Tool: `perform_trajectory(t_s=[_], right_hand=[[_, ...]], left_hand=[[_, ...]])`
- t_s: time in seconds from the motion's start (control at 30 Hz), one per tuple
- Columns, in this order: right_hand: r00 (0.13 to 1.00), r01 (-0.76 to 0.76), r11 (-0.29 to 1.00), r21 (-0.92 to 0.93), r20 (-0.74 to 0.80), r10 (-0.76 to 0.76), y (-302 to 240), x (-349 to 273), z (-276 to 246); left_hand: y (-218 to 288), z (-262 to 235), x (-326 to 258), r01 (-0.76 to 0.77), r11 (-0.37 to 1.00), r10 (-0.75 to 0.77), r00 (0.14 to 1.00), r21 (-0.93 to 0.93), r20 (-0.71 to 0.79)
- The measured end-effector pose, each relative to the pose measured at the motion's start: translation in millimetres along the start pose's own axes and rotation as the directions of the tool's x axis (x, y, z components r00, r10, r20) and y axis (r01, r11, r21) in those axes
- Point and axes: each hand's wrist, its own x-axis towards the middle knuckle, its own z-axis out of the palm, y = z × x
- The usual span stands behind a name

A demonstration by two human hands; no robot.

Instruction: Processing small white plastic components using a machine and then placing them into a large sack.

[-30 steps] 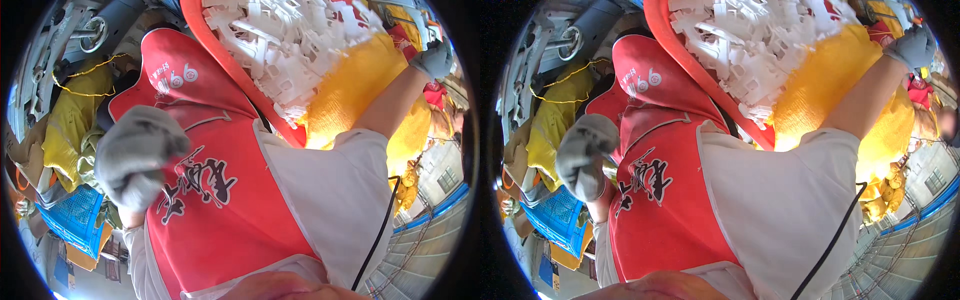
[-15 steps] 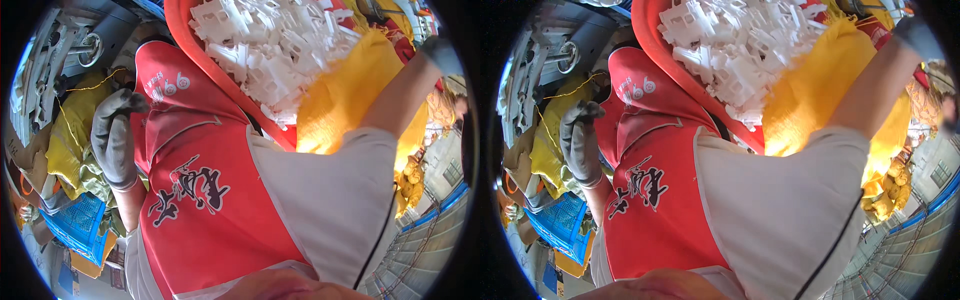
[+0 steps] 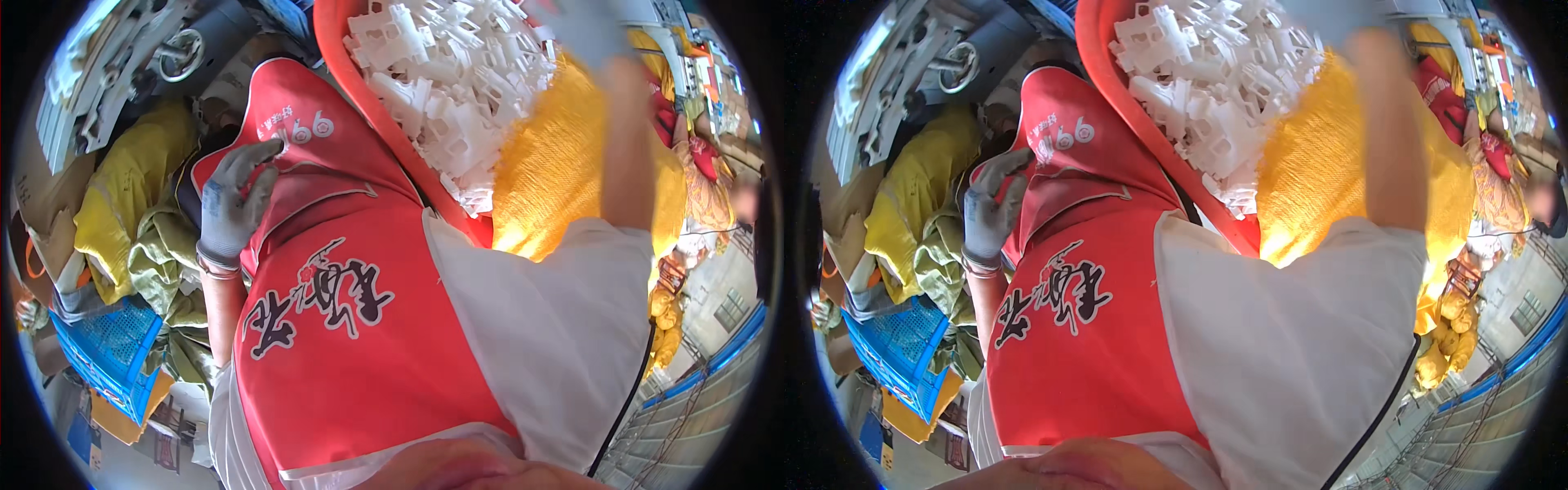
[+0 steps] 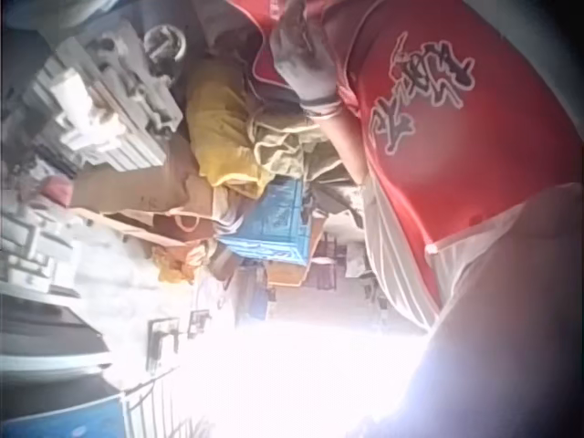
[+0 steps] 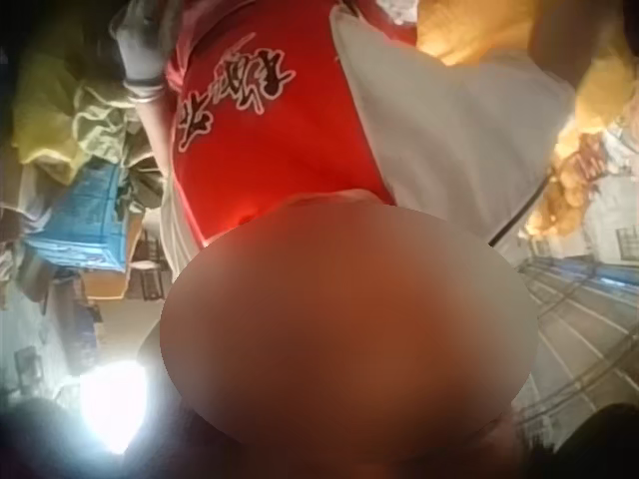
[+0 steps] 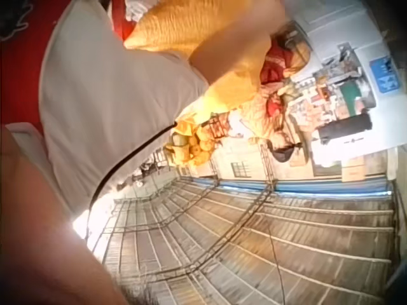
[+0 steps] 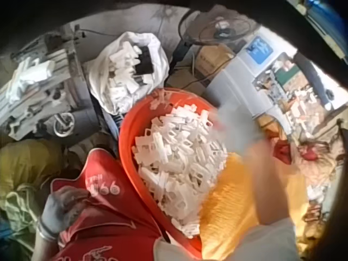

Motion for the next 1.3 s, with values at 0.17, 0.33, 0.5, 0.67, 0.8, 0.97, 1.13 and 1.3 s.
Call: perform_trajectory(t_s=[0.17, 0.33, 0.5, 0.67, 0.8, 0.97, 1.13, 1.3], right_hand=[[0.697, -0.478, 0.874, 0.094, 0.646, 0.311, -75, -14, 140], [0.703, -0.59, 0.756, 0.283, 0.641, 0.308, -87, -15, 154], [0.512, -0.671, -0.138, 0.728, 0.59, 0.625, -38, -17, 188], [0.665, -0.556, 0.826, -0.095, 0.545, 0.511, -49, -3, 161], [0.775, -0.333, 0.908, -0.254, 0.475, 0.417, -47, 40, 168], [0.884, -0.1, 0.981, -0.168, 0.437, 0.165, -37, 7, 217], [0.913, -0.149, 0.989, 0.001, 0.383, 0.137, -41, 2, 205], [0.897, -0.437, 0.78, 0.448, 0.151, 0.415, -62, 20, 170]], left_hand=[[-34, -8, -50, 0.157, 0.984, -0.155, 0.987, 0.08, -0.033], [-54, -6, -78, 0.244, 0.969, -0.246, 0.96, -0.038, -0.13], [-57, 2, -68, 0.24, 0.969, -0.245, 0.961, -0.049, -0.13], [-61, -2, -63, 0.231, 0.973, -0.226, 0.964, 0.025, -0.139], [-61, -3, -69, 0.219, 0.973, -0.207, 0.967, 0.076, -0.147], [-47, -40, -57, 0.137, 0.984, -0.104, 0.959, 0.11, -0.265], [-29, -106, -49, 0.162, 0.959, 0.013, 0.792, 0.23, -0.611], [-15, -166, -5, 0.119, 0.834, 0.34, 0.657, 0.538, -0.673]])
